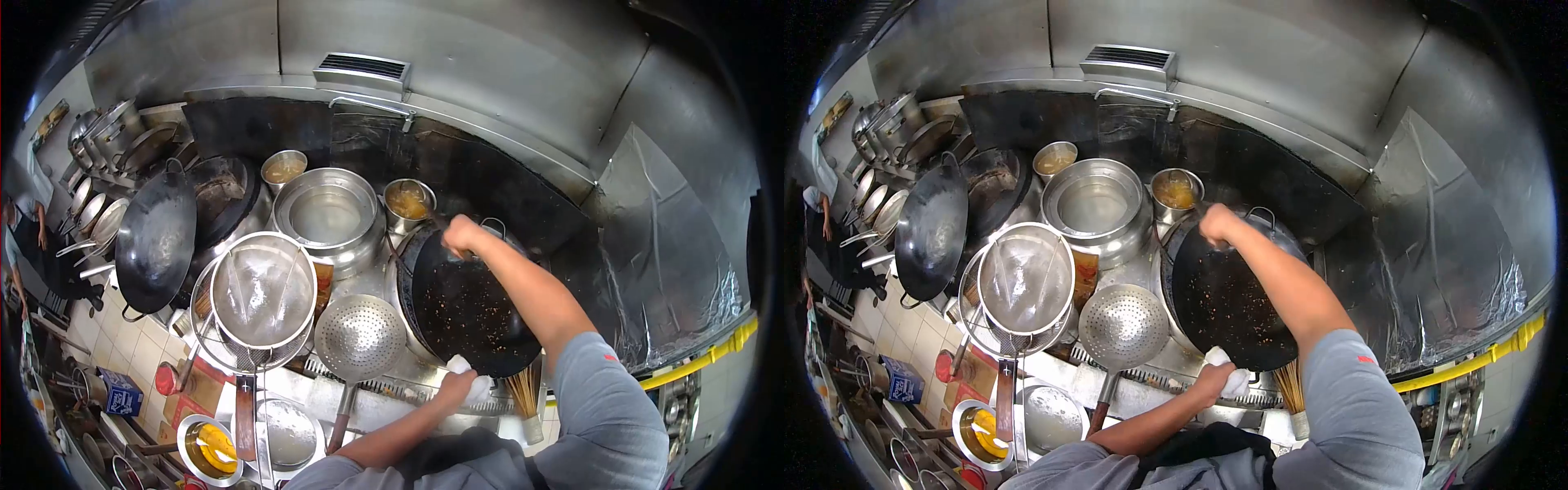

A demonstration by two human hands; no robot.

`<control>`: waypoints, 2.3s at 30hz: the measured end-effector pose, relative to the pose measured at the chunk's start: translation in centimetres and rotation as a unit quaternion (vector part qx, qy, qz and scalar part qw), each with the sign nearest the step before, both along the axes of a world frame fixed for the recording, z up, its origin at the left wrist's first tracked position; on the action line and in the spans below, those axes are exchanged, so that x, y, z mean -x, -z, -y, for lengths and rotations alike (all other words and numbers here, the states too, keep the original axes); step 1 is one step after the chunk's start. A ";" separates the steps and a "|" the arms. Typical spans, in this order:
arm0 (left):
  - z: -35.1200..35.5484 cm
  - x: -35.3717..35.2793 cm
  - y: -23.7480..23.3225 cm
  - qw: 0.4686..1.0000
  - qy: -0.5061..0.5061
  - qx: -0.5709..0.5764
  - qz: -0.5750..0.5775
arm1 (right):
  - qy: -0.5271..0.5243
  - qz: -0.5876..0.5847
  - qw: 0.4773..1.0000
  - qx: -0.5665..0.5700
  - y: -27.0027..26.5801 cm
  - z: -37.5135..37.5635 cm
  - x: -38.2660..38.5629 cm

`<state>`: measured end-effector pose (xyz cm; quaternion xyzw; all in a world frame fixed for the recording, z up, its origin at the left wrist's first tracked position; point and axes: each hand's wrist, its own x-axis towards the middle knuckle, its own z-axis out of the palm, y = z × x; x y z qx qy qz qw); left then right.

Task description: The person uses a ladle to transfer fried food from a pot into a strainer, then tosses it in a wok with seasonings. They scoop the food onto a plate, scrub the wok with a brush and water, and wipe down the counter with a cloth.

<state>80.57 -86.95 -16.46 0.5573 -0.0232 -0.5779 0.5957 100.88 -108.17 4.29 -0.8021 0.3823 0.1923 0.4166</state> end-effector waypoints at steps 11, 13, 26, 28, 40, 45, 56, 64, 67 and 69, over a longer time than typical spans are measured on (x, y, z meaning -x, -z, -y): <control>-14.1 -3.8 -7.5 0.956 -0.031 0.135 -0.258 | -0.140 0.121 0.964 0.189 -2.6 -8.9 -2.6; -18.1 -1.4 -4.4 0.949 -0.091 0.133 -0.269 | -0.185 0.059 0.954 0.229 0.5 -9.7 -7.0; -18.5 16.2 15.5 0.864 -0.303 0.169 -0.366 | 0.144 0.143 0.643 -0.739 -4.4 -6.1 8.1; -15.3 18.4 20.8 0.876 -0.259 0.180 -0.364 | 0.154 0.144 0.655 -0.725 -9.2 -5.2 13.8; -10.2 21.7 20.1 0.823 -0.225 0.202 -0.480 | 0.163 0.104 0.928 -0.319 -8.1 -4.9 35.1; -18.6 18.3 14.4 0.874 -0.215 0.182 -0.396 | -0.137 0.227 0.953 0.147 -4.5 -4.8 33.8; -27.5 9.3 1.3 0.819 -0.336 0.352 -0.304 | -0.253 0.048 0.904 0.341 1.3 -10.9 -3.7; -24.0 1.5 -4.2 0.884 -0.187 0.327 -0.278 | 0.212 0.118 0.723 -0.647 6.4 -9.6 -4.8; -22.2 -0.1 -3.9 0.908 -0.173 0.258 -0.281 | 0.211 0.170 0.674 -0.687 5.1 -9.2 2.1; -20.5 -1.2 -4.3 0.927 -0.152 0.210 -0.271 | 0.230 0.202 0.641 -0.704 2.2 -9.3 7.2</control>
